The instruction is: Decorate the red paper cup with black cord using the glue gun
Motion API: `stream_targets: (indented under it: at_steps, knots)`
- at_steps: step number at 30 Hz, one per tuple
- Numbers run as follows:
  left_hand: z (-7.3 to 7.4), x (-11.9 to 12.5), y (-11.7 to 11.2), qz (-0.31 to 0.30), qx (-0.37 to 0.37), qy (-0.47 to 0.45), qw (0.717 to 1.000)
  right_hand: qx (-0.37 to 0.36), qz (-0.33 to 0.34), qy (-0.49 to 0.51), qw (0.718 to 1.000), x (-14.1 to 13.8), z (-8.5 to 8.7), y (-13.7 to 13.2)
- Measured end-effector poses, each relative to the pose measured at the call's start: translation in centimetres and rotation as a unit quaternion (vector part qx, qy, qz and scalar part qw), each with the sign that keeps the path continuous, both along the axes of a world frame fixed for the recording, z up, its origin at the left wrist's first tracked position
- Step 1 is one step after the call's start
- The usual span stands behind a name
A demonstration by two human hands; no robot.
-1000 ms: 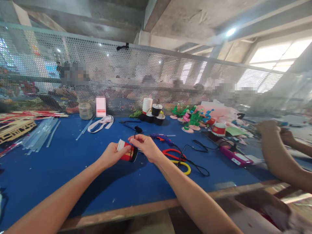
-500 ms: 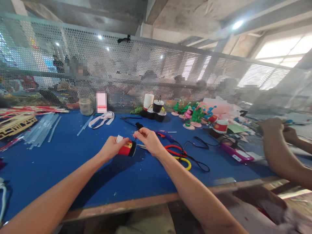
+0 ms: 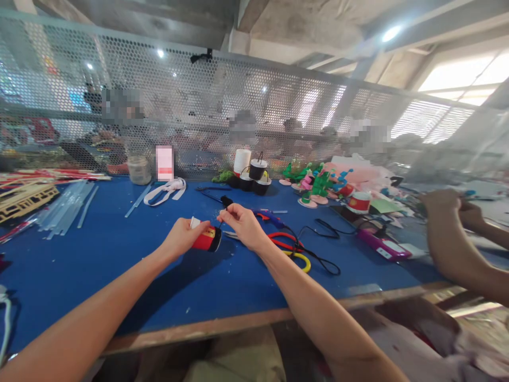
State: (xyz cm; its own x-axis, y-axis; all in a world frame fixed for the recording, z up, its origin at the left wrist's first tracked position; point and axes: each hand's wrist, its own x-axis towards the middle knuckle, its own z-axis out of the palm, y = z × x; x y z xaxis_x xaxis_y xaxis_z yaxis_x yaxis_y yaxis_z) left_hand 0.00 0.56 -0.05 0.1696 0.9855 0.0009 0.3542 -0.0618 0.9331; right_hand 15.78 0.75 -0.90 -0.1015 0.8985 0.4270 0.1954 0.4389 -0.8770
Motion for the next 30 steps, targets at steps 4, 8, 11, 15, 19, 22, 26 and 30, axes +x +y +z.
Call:
stream_targets:
  at_steps: [4, 8, 11, 15, 19, 22, 26, 30]
  knots:
    - [-0.1, 0.0, 0.2, 0.014, 0.007, 0.013, 1.0, -0.001, 0.004, -0.004, 1.0, 0.0, 0.0, 0.0]
    - [-0.3, -0.2, 0.5, 0.023, 0.013, 0.014, 1.0, -0.003, 0.002, -0.006, 1.0, 0.0, 0.0, 0.0]
    - [-0.5, -0.3, 0.4, 0.002, 0.033, 0.023, 0.999, -0.006, -0.003, -0.008, 1.0, 0.0, 0.0, 0.1]
    - [-0.8, -0.2, 0.1, -0.046, 0.062, 0.011, 0.997, -0.008, -0.013, -0.008, 1.0, 0.0, -0.1, 0.2]
    - [-0.8, -0.1, -0.1, -0.059, 0.062, -0.005, 0.996, -0.011, -0.021, -0.017, 1.0, 0.0, -0.2, 0.4]
    - [-0.6, -0.1, -0.3, -0.062, 0.065, -0.004, 0.996, -0.017, -0.023, -0.026, 0.999, 0.1, -0.3, 0.4]
    - [-0.3, -0.1, -0.6, -0.071, 0.066, 0.006, 0.995, -0.02, -0.026, -0.038, 0.999, 0.0, -0.3, 0.4]
    - [-0.2, 0.0, -0.7, -0.082, 0.065, -0.004, 0.994, -0.023, -0.021, -0.052, 0.998, 0.0, -0.4, 0.5]
